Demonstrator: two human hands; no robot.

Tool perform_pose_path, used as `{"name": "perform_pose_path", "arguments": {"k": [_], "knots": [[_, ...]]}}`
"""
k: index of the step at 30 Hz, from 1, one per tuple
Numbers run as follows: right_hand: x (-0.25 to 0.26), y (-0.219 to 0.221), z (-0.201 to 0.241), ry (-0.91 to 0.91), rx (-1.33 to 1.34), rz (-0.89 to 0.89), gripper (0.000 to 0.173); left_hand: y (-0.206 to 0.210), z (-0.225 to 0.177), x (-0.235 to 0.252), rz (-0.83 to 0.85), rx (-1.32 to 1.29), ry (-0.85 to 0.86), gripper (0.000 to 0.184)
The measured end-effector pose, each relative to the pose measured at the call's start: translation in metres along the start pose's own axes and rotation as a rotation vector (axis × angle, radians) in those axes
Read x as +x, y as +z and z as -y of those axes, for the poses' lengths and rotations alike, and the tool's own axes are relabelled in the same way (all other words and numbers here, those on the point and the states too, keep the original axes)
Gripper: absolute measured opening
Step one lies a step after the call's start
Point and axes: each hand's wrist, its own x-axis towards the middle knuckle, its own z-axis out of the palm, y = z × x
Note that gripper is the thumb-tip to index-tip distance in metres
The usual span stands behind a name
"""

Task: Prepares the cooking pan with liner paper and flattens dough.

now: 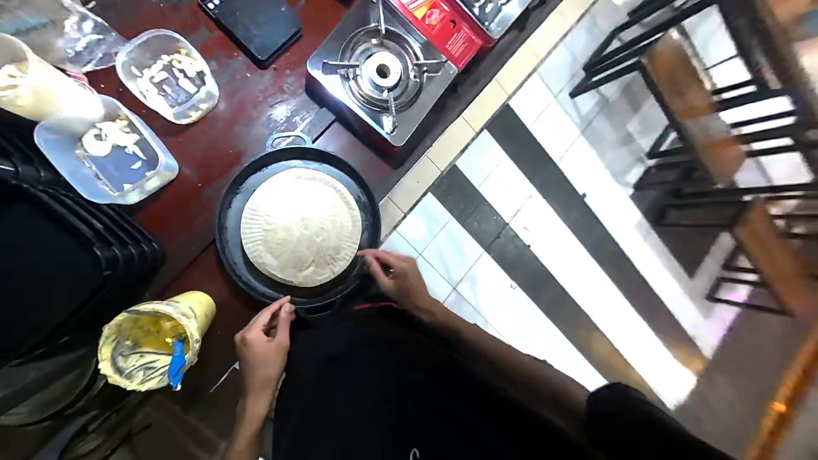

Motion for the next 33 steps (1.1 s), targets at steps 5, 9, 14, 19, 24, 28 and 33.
{"name": "perform_pose_path", "arguments": {"k": [5, 9, 14, 19, 24, 28, 33], "knots": [[0.054, -0.016, -0.008, 0.579, 0.174, 0.096, 0.029, 0.008, -0.009, 0.021, 0.151, -0.37, -0.452, 0.031], [0.068, -0.01, -0.013, 0.514, 0.108, 0.123, 0.024, 0.021, -0.01, 0.03, 0.091, -0.379, -0.499, 0.029], [0.068, -0.005, -0.016, 0.496, 0.128, 0.123, 0.021, 0.028, -0.001, 0.033, 0.029, -0.44, -0.531, 0.022], [0.067, -0.004, -0.018, 0.531, 0.19, 0.082, 0.019, 0.032, 0.002, 0.035, 0.011, -0.404, -0.498, 0.019], [0.067, -0.003, -0.02, 0.543, 0.297, 0.081, 0.017, 0.029, 0.004, 0.036, 0.024, -0.392, -0.494, 0.021], [0.069, -0.003, -0.023, 0.552, 0.356, 0.085, 0.017, 0.03, 0.005, 0.035, 0.005, -0.411, -0.478, 0.019], [0.074, -0.014, -0.024, 0.548, 0.29, 0.239, 0.024, 0.034, 0.002, 0.033, -0.027, -0.368, -0.483, 0.02]]}}
